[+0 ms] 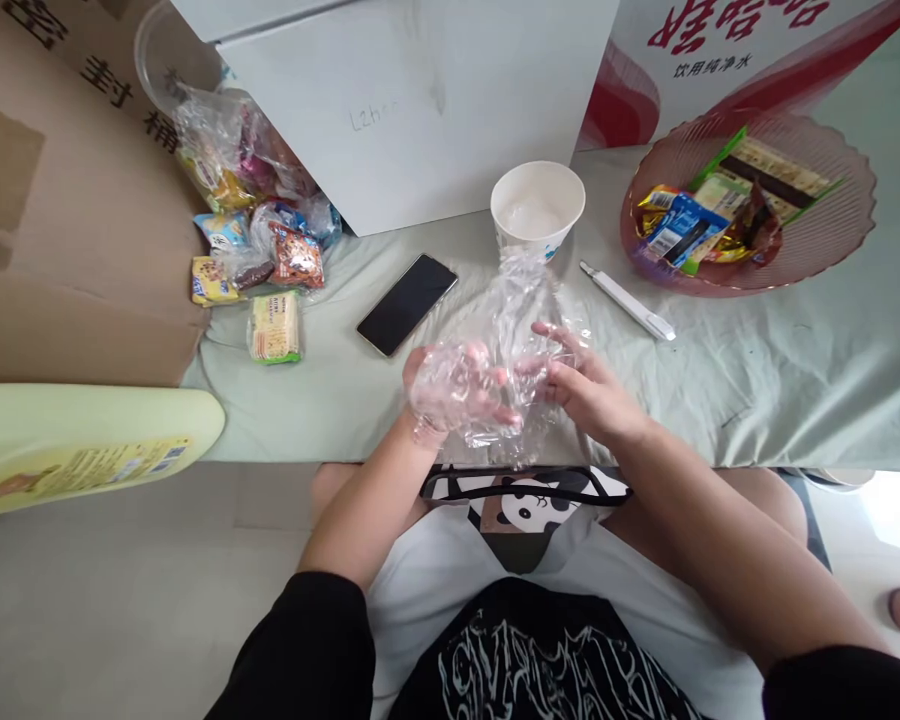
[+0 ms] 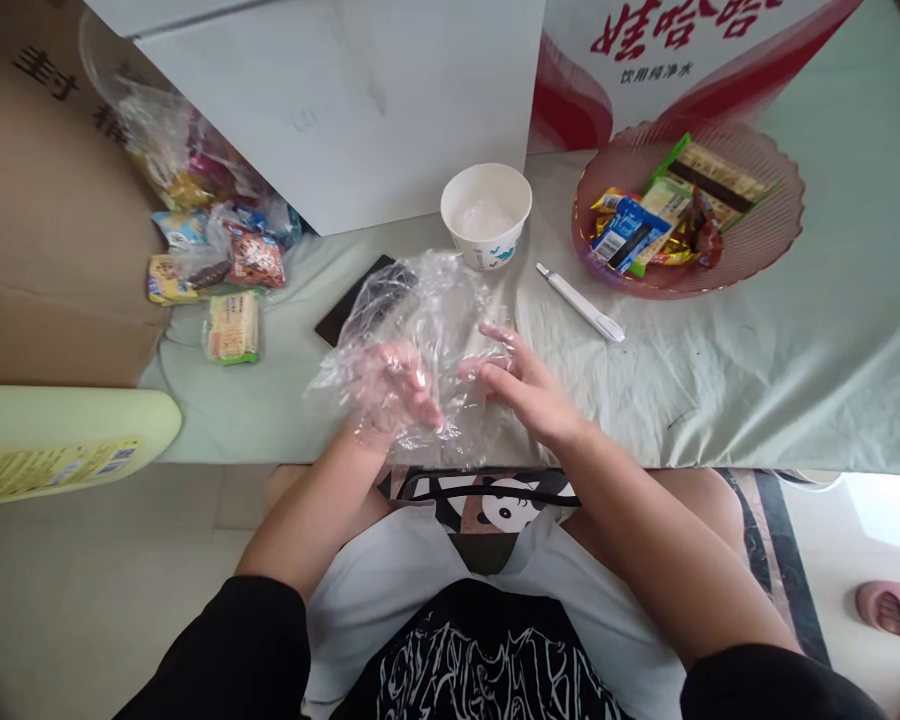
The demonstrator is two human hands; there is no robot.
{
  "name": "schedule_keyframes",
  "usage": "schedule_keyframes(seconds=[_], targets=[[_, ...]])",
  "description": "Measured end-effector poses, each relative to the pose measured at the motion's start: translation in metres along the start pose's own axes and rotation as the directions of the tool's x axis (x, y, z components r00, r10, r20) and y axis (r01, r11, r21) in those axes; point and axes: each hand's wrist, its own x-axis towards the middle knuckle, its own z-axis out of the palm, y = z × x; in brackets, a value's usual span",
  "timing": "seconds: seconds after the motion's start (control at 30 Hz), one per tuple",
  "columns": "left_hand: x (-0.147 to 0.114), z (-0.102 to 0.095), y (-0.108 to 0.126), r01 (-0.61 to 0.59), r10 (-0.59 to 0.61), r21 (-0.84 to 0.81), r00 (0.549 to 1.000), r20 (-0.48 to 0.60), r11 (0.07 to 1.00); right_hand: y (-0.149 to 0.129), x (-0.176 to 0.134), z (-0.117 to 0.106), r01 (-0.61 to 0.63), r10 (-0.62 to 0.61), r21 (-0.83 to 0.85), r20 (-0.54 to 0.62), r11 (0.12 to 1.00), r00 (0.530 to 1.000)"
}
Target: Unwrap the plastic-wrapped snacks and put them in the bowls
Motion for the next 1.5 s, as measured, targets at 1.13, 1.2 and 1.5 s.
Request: schedule_keyframes(seconds=[1.13, 1.2, 1.5], targets=[[-0.004, -0.013, 0.053, -0.514, 0.690, 0.718, 0.721, 0.066, 0.469, -0.025, 0.007, -0.045, 0.283, -0.575, -0.673, -0.257, 0.684, 0.777], [-0.003, -0.017, 0.055, -0.491, 0.731, 0.790, 0.678, 0.081, 0.367, -0.026, 0.008, -0.050, 0.201, -0.596, -0.775, -0.264, 0.599, 0.758], [-0.009, -0.023, 0.066, -0.618, 0.834, 0.757, 0.518, 0.191, 0.210, -0.040, 0.001, -0.057, 0.448, -0.790, -0.798, -0.054, 0.402, 0.611]])
